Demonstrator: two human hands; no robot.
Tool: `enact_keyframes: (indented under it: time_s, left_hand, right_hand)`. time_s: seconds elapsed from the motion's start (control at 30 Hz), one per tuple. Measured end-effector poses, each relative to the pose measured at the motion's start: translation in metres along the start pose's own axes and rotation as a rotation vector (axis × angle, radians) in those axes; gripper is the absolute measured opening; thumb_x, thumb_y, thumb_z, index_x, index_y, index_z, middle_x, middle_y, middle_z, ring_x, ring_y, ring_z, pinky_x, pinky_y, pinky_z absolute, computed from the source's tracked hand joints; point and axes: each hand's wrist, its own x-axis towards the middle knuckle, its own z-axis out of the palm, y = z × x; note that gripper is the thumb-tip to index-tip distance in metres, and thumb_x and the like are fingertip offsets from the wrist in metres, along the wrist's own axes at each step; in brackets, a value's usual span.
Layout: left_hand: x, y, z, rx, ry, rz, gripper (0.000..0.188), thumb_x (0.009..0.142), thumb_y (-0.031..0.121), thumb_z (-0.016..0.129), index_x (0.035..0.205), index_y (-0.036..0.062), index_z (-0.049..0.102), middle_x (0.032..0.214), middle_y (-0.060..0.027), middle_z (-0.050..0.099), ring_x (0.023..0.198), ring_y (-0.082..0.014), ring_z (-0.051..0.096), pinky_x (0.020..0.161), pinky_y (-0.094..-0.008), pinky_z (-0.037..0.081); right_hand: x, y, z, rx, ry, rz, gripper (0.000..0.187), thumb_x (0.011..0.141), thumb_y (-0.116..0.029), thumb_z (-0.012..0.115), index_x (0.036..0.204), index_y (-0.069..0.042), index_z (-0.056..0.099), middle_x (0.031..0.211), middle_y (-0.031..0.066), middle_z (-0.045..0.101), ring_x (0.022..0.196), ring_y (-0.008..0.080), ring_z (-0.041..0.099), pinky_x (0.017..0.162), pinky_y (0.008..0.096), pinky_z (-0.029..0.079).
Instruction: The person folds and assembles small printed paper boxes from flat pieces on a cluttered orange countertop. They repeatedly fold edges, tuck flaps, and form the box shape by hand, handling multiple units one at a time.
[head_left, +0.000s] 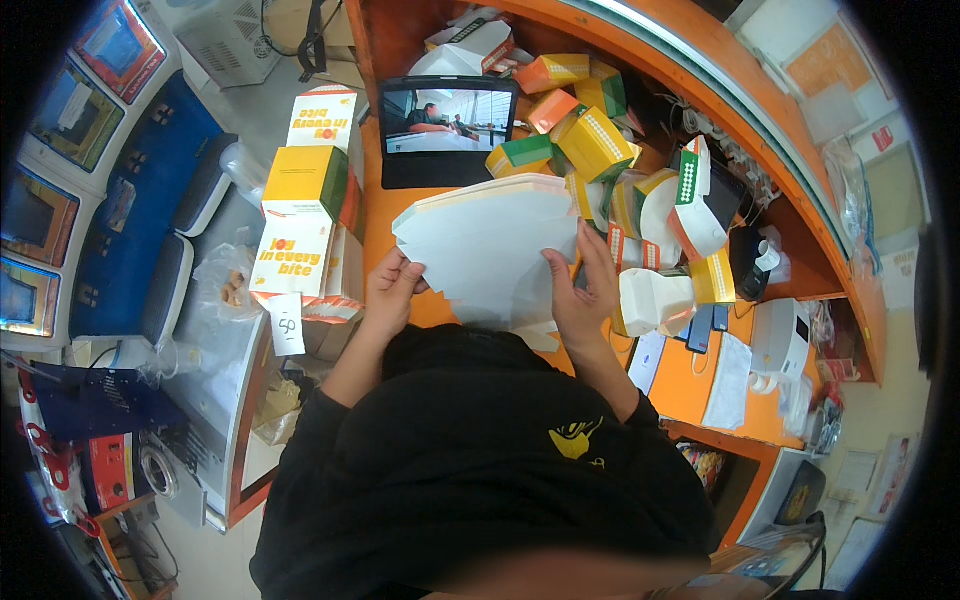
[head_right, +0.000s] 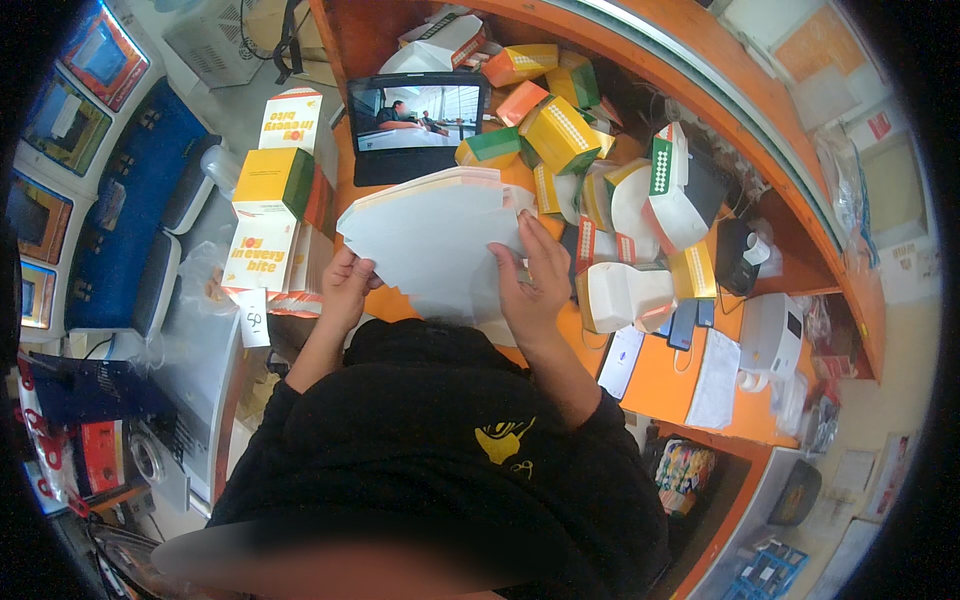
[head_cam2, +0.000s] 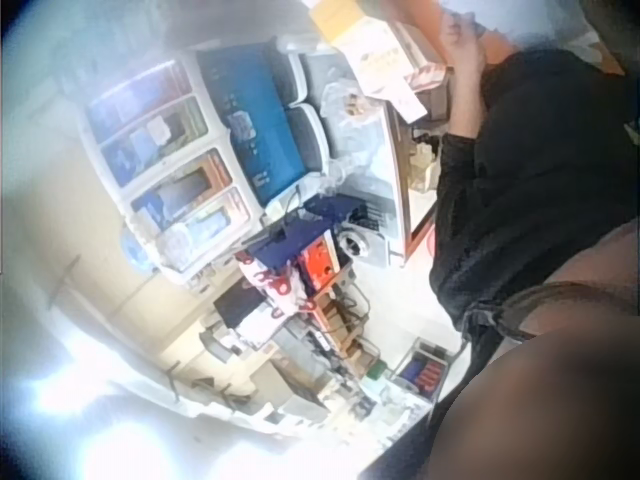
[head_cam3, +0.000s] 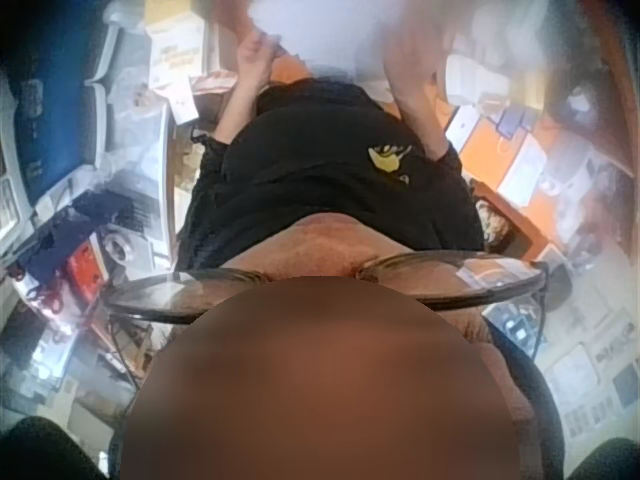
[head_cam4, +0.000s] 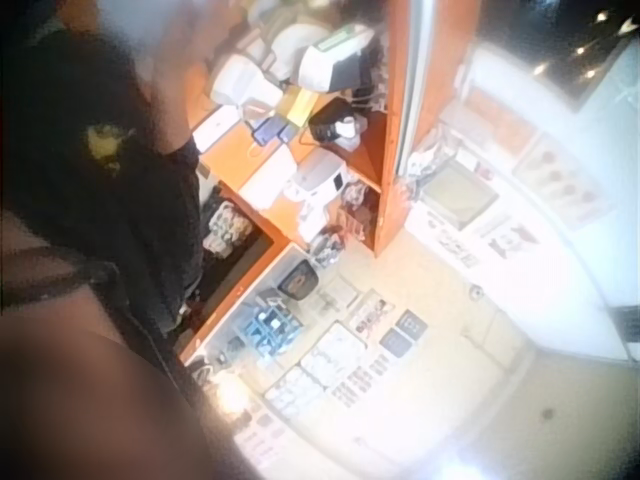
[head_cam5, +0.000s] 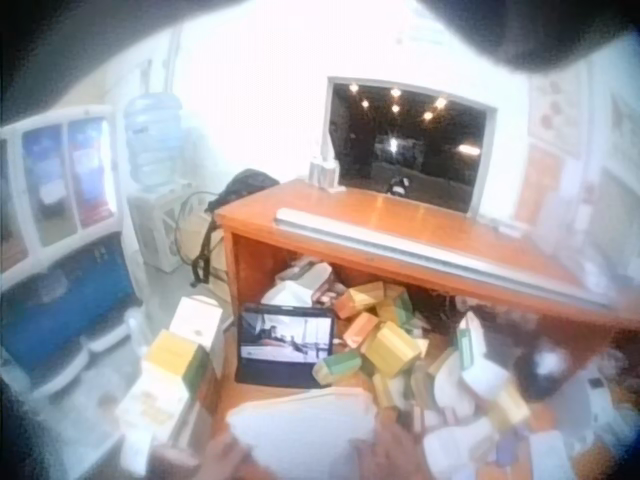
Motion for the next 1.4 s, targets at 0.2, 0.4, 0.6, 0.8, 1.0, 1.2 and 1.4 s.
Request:
enact_keyframes:
  time_s: [0.2, 0.4, 0.6, 0.8, 1.0, 1.2, 1.4]
  left_hand:
    - [0.0, -0.003, -0.002, -0.02, -0.007, 0.021, 0.029, 0.1, 0.019, 0.058, 0.125, 0.0034, 0.057, 0.105, -0.0005, 0.064, 0.082, -0.0057, 0.056, 0.067, -0.019, 0.044]
    - [0.001, 0.0, 0.0, -0.014, 0.0, 0.02, 0.03, 0.1, 0.019, 0.058, 0.125, 0.0025, 0.057, 0.104, -0.0005, 0.064, 0.081, -0.0053, 0.055, 0.065, -0.0185, 0.043]
    - [0.002, 0.0, 0.002, -0.008, 0.017, 0.006, 0.03, 0.1, 0.018, 0.058, 0.126, 0.0032, 0.057, 0.106, -0.0005, 0.064, 0.082, -0.0051, 0.056, 0.067, -0.0183, 0.044]
    - [0.004, -0.013, -0.01, 0.047, 0.002, 0.044, 0.054, 0.1, 0.045, 0.052, 0.135, 0.0044, 0.049, 0.119, -0.0033, 0.061, 0.1, -0.0112, 0.06, 0.081, -0.0281, 0.052]
    - [0.007, -0.019, -0.019, -0.066, 0.091, 0.073, 0.076, 0.097, 0.066, 0.034, 0.141, 0.0039, 0.042, 0.132, -0.0097, 0.057, 0.115, -0.0229, 0.06, 0.095, -0.0365, 0.049]
    - [0.027, -0.033, -0.035, 0.018, 0.342, -0.238, 0.052, 0.101, 0.047, 0.047, 0.132, 0.0048, 0.046, 0.124, -0.0101, 0.059, 0.105, -0.0226, 0.063, 0.089, -0.038, 0.053]
    - [0.035, -0.076, -0.057, -0.052, 0.413, -0.42, 0.029, 0.098, 0.023, 0.06, 0.118, 0.0031, 0.052, 0.11, -0.0112, 0.062, 0.092, -0.0236, 0.065, 0.081, -0.039, 0.057]
  right_hand:
    - [-0.002, -0.001, 0.002, -0.033, 0.023, -0.052, 0.05, 0.072, -0.005, 0.083, 0.119, -0.001, 0.066, 0.12, 0.0159, 0.068, 0.105, 0.0261, 0.066, 0.09, 0.0343, 0.043]
    - [-0.001, -0.002, 0.002, -0.062, 0.03, -0.08, 0.05, 0.071, -0.005, 0.083, 0.118, -0.001, 0.066, 0.121, 0.0158, 0.067, 0.103, 0.0254, 0.066, 0.09, 0.0343, 0.042]
    - [0.004, -0.006, 0.001, -0.034, 0.024, -0.044, 0.044, 0.073, -0.002, 0.081, 0.114, -0.002, 0.064, 0.117, 0.0146, 0.067, 0.101, 0.0275, 0.065, 0.091, 0.0353, 0.043]
    - [0.002, -0.013, 0.0, 0.403, -0.173, 0.148, 0.032, 0.084, 0.003, 0.07, 0.108, -0.004, 0.049, 0.104, 0.0121, 0.064, 0.098, 0.02, 0.062, 0.089, 0.0295, 0.045]
    - [-0.003, -0.018, 0.001, 0.587, -0.478, 0.294, 0.03, 0.093, 0.003, 0.06, 0.111, -0.006, 0.038, 0.102, 0.0072, 0.061, 0.097, 0.0095, 0.058, 0.084, 0.0204, 0.044]
    - [-0.001, -0.025, 0.004, 0.616, -0.484, 0.309, 0.028, 0.092, 0.003, 0.061, 0.11, -0.005, 0.04, 0.1, 0.008, 0.062, 0.095, 0.0108, 0.06, 0.082, 0.0232, 0.047]
    - [0.009, -0.022, -0.019, 0.787, -0.489, 0.315, 0.038, 0.086, 0.01, 0.064, 0.109, -0.009, 0.04, 0.102, 0.0108, 0.064, 0.096, 0.0157, 0.064, 0.083, 0.0257, 0.05]
